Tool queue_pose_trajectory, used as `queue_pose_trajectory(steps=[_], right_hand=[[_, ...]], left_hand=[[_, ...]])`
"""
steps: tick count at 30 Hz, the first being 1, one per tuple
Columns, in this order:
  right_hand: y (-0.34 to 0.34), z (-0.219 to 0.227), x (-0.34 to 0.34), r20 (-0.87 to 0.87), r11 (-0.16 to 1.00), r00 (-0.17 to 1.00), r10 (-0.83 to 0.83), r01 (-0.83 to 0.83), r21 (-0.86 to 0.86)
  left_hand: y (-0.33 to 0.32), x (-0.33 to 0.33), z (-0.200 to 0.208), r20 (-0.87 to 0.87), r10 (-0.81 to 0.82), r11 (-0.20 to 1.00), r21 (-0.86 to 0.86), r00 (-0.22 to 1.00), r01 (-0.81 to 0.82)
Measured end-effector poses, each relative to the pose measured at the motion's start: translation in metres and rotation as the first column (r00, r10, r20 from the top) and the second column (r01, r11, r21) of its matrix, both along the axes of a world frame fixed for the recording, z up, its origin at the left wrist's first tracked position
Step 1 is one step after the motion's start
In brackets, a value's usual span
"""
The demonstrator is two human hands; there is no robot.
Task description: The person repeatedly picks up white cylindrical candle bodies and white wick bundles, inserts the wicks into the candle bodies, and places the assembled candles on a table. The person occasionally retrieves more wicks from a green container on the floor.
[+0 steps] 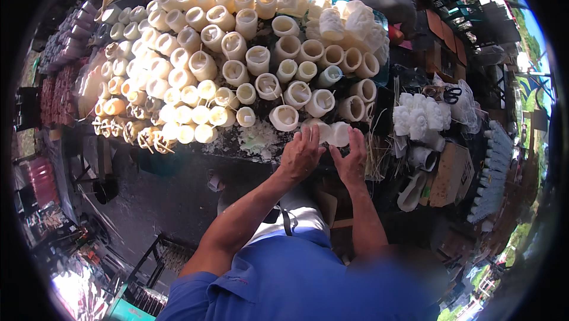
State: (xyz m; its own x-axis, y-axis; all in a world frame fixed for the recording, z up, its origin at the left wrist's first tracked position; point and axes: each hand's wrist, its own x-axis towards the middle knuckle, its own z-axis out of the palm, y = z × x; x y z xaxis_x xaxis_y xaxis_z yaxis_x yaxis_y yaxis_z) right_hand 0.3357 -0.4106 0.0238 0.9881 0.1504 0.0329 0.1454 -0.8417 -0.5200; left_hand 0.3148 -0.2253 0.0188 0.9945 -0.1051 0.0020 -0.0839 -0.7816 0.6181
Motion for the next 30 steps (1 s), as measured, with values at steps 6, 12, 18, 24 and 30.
queue_pose_trajectory(steps=[6, 12, 18, 24, 30], right_hand=[[0.072, 0.043, -0.056, 0.052, 0.922, 0.923, 0.382, -0.384, 0.04], [0.236, 0.014, -0.121, -0.258, 0.657, 0.606, 0.752, -0.659, 0.366], [0.455, -0.068, -0.207, -0.625, 0.413, 0.247, 0.741, -0.901, 0.134], [0.694, -0.247, -0.275, -0.715, 0.455, 0.285, 0.638, -0.889, 0.052], [0.953, -0.449, -0.274, -0.593, 0.614, 0.537, 0.6, -0.785, -0.089]], left_hand=[[0.117, -0.115, 0.002, -0.15, 0.196, 0.979, -0.027, 0.969, -0.202], [0.301, -0.285, -0.065, -0.287, 0.761, 0.641, 0.191, 0.582, -0.744], [0.447, -0.394, -0.142, -0.414, 0.884, 0.276, 0.083, 0.219, -0.958], [0.569, -0.443, -0.214, -0.595, 0.796, 0.056, -0.103, 0.107, -0.993], [0.633, -0.455, -0.304, -0.576, 0.817, -0.123, -0.207, 0.019, -0.971]])
